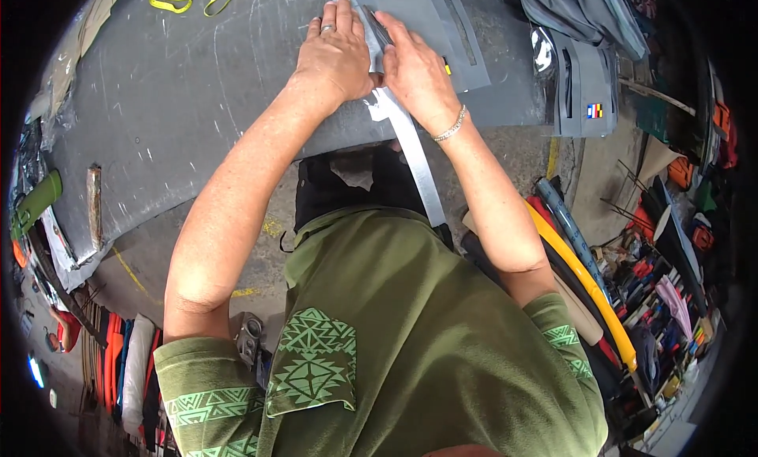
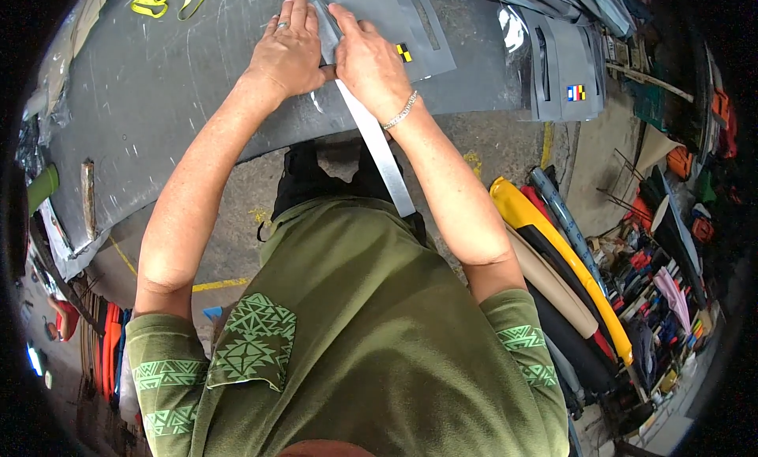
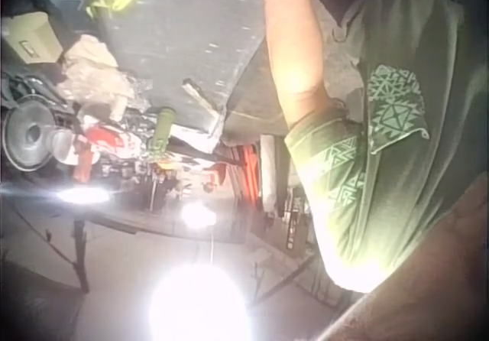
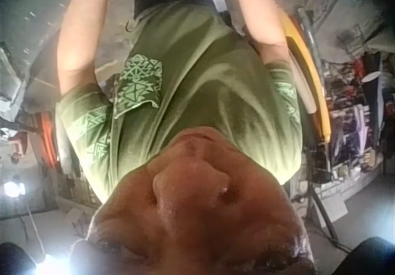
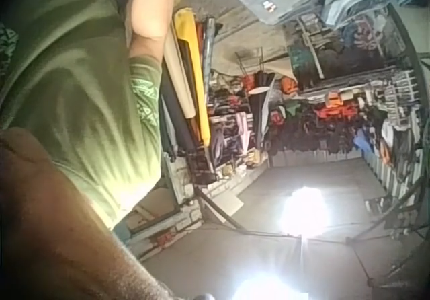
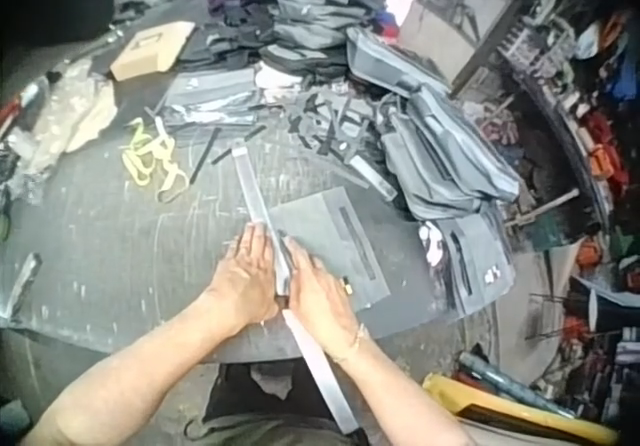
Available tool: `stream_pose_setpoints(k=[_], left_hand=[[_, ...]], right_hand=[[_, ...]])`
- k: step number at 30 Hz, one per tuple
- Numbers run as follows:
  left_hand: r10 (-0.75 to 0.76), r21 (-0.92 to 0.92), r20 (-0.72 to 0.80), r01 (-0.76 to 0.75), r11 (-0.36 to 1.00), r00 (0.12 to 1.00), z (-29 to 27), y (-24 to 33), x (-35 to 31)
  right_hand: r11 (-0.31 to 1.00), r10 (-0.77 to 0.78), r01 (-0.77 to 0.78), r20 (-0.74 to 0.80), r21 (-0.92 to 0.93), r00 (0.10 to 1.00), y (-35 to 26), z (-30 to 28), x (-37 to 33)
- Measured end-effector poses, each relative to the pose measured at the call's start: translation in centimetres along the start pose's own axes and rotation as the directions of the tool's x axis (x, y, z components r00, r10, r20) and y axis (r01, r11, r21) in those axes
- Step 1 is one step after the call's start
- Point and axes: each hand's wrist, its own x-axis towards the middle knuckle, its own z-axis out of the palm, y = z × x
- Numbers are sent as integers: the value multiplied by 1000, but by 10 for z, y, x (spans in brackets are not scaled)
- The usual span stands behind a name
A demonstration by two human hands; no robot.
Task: The recorder uses a utility knife and a metal ruler to trim excess fabric from grey textile panels on a workbench.
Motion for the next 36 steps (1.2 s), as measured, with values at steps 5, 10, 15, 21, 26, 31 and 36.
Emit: stream_pose_setpoints(k=[5,10,15,21,26,31,36], left_hand=[[-6,8,20,6,1000,1000,-1,0,0],[-7,69,14,6,998,1000,3,2,1],[-14,20,27,13,1000,1000,-1,2,1],[1,59,212,-13,998,977,-28,6,-1],[29,112,246,-58,992,969,-34,9,0],[222,-217,-437,-342,914,872,46,-26,-4],[9,127,164,-30,991,986,-13,9,9]], right_hand=[[1000,6,-5,6,-13,1000,-1,0,0],[1000,6,-6,10,-15,1000,0,0,0],[999,-16,17,17,-49,1000,0,0,3],[996,19,-12,77,-91,997,-3,-6,7],[987,12,3,91,-164,996,-8,-16,18],[993,65,-46,176,-108,982,-27,-27,23],[990,83,-64,148,-125,986,-24,-30,14]])
